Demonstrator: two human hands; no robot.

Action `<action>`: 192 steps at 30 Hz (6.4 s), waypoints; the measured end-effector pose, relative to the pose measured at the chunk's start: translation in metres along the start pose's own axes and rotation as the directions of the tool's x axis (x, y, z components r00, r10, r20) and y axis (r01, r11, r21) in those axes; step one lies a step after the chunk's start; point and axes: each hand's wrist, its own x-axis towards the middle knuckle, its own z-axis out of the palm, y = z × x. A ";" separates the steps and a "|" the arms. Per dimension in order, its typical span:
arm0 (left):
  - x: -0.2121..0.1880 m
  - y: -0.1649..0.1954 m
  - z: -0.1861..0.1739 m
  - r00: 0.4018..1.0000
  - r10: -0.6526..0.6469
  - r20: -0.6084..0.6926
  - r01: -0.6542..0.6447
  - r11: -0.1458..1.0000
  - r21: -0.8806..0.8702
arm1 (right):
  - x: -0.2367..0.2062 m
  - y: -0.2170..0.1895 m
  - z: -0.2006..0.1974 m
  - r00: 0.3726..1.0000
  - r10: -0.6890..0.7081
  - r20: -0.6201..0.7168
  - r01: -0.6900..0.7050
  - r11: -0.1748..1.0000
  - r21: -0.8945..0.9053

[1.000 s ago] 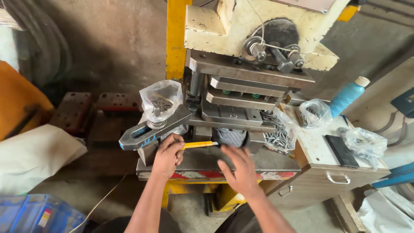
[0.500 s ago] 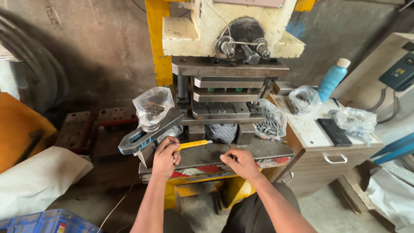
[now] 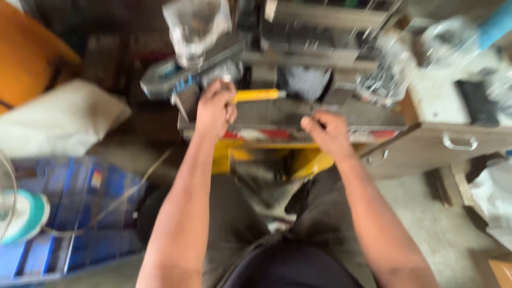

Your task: The person operates a power press machine, repeatedly inserting small metal pieces into the die and activating the press to shape them. They use a yellow tool to assist with placement and retrieval of the parts.

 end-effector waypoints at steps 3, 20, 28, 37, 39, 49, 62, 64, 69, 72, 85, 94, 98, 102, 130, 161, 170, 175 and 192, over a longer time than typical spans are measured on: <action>0.005 -0.006 -0.010 0.999 0.010 0.031 -0.010 1.000 -0.004 | -0.003 0.010 0.003 0.996 -0.093 -0.014 0.093 0.994 0.061; 0.013 0.004 -0.058 0.975 0.006 0.220 0.008 0.998 -0.061 | 0.001 -0.003 0.044 0.996 -0.091 -0.027 0.091 0.996 0.019; 0.022 0.002 -0.071 0.969 -0.028 0.246 0.031 0.999 -0.008 | 0.005 0.010 0.051 0.998 -0.027 -0.059 0.030 0.998 0.063; 0.039 -0.021 -0.071 0.982 -0.102 0.158 0.105 0.994 -0.011 | 0.002 0.038 0.038 0.996 0.005 -0.088 -0.013 0.996 -0.083; 0.044 -0.026 -0.068 0.986 -0.148 0.083 0.146 0.989 0.025 | 0.006 0.037 0.036 0.991 -0.060 -0.123 0.032 0.977 -0.212; 0.025 -0.027 -0.004 0.987 0.163 0.010 -0.159 0.973 -0.168 | 0.021 0.031 -0.001 0.985 -0.161 -0.059 0.161 0.987 -0.007; 0.093 -0.003 0.101 0.942 0.262 -0.209 -0.181 0.922 0.341 | 0.017 0.041 -0.036 0.965 -0.263 -0.022 0.263 0.965 0.005; 0.097 -0.015 0.099 0.948 0.215 -0.236 -0.159 0.959 0.233 | 0.016 0.043 -0.039 0.957 -0.289 -0.035 0.290 0.957 0.017; 0.099 -0.041 0.095 0.947 0.142 -0.289 -0.136 0.990 0.040 | 0.018 0.046 -0.043 0.946 -0.322 -0.042 0.324 0.944 0.054; 0.097 -0.049 0.096 0.943 0.135 -0.304 -0.163 0.984 -0.068 | 0.019 0.046 -0.044 0.943 -0.332 -0.032 0.334 0.942 0.044; 0.063 -0.050 0.117 0.913 0.241 -0.329 -0.235 0.970 0.057 | 0.020 0.049 -0.046 0.943 -0.330 -0.047 0.329 0.944 -0.018; 0.099 -0.036 0.126 0.923 0.277 -0.268 -0.159 0.906 0.391 | 0.019 0.048 -0.050 0.949 -0.312 -0.054 0.313 0.949 0.028; 0.105 -0.027 0.115 0.960 0.166 -0.227 -0.103 0.959 0.265 | 0.021 0.051 -0.049 0.940 -0.336 -0.053 0.337 0.941 0.008; 0.110 -0.025 0.104 0.964 0.028 -0.264 0.014 0.987 0.159 | 0.022 0.051 -0.047 0.941 -0.334 -0.051 0.334 0.943 -0.004; 0.098 -0.059 0.083 0.975 0.182 -0.132 -0.181 0.983 0.013 | 0.018 0.041 -0.033 0.946 -0.321 -0.056 0.318 0.947 -0.047; 0.061 -0.041 -0.033 0.992 -0.093 0.085 0.099 0.993 -0.069 | 0.194 -0.052 -0.001 0.949 -0.283 0.135 0.295 0.659 -0.691; 0.068 -0.046 -0.050 0.985 -0.094 0.143 0.109 0.989 -0.101 | 0.182 -0.047 0.028 0.797 -0.603 -0.034 0.390 0.557 -0.734; 0.070 -0.046 -0.052 0.985 -0.078 0.152 0.095 0.989 -0.111 | 0.174 -0.063 0.042 0.720 -0.692 -0.052 0.535 0.602 -0.593; 0.060 -0.034 -0.052 0.987 -0.124 0.099 0.133 0.987 -0.090 | 0.159 -0.122 0.080 0.832 -0.508 -0.221 0.465 0.857 -0.220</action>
